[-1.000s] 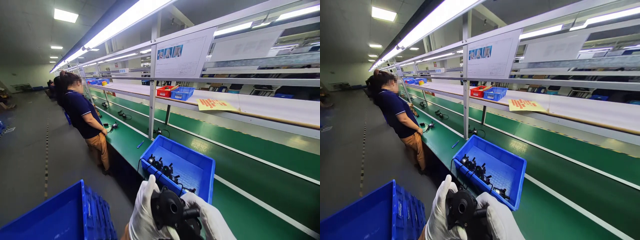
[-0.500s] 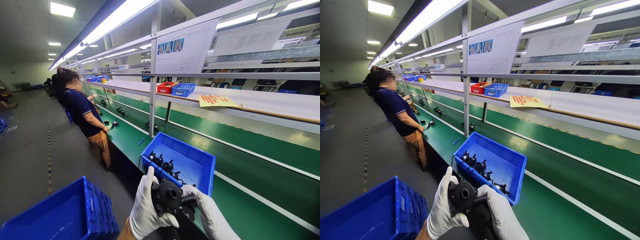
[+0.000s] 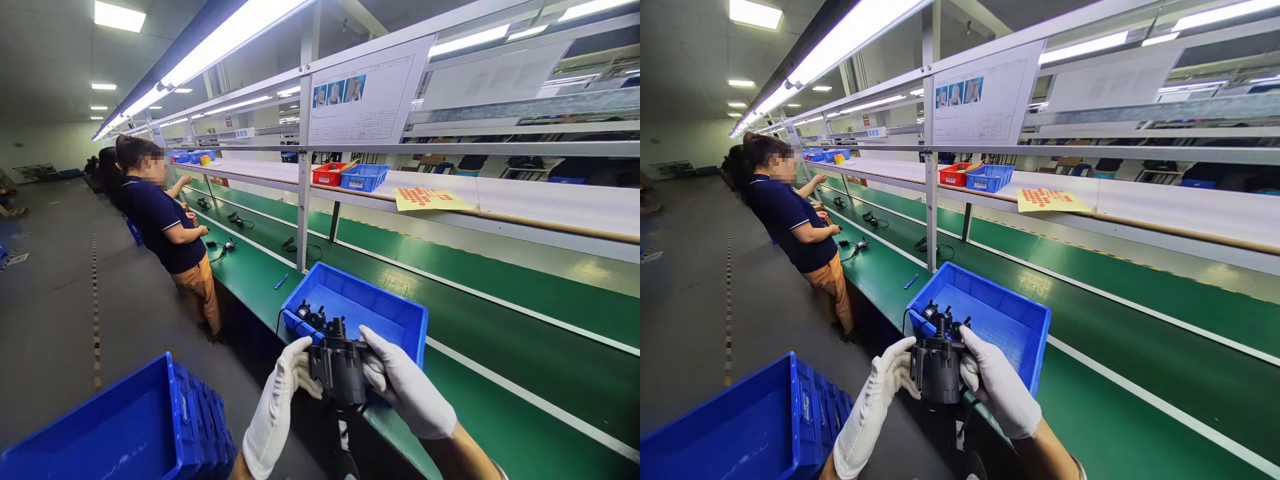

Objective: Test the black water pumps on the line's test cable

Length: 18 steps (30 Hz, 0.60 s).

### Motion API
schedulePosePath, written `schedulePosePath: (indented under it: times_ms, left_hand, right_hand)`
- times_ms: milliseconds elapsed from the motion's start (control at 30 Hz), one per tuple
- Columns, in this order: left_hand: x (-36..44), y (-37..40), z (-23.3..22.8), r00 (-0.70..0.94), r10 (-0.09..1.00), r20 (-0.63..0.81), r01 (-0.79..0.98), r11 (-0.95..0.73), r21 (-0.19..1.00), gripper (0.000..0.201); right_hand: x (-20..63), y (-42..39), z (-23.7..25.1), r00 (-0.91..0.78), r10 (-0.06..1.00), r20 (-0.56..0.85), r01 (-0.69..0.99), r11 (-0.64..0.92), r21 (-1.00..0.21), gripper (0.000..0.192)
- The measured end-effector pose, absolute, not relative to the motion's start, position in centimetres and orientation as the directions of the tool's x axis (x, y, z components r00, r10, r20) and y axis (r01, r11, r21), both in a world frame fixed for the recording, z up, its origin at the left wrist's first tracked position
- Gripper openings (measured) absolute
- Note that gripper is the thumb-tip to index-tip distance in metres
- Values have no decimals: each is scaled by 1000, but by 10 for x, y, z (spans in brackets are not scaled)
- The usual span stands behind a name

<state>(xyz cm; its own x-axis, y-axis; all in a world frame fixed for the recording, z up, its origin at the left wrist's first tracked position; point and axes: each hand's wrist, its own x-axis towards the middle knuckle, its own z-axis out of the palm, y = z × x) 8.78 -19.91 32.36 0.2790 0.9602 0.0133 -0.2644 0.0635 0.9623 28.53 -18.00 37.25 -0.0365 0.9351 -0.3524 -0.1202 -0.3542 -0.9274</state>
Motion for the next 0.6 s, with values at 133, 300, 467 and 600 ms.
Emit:
schedulePosePath:
  times_ms: [133,300,467,600]
  left_hand:
    - [90,-196,335,244,969,35,-129,-3,992,67]
    - [112,-182,315,533,844,-59,-612,433,662,52]
    - [131,-174,297,559,828,-27,-717,500,486,37]
    - [125,-178,317,300,953,24,-302,71,951,72]
  right_hand:
    - [274,-189,396,6,958,-287,185,-283,-941,69]
    - [268,-210,416,-157,977,-142,289,-92,-953,72]
    - [272,-217,416,-63,984,-170,256,-148,-955,62]
    - [267,-210,403,-58,985,-165,362,-133,-922,42]
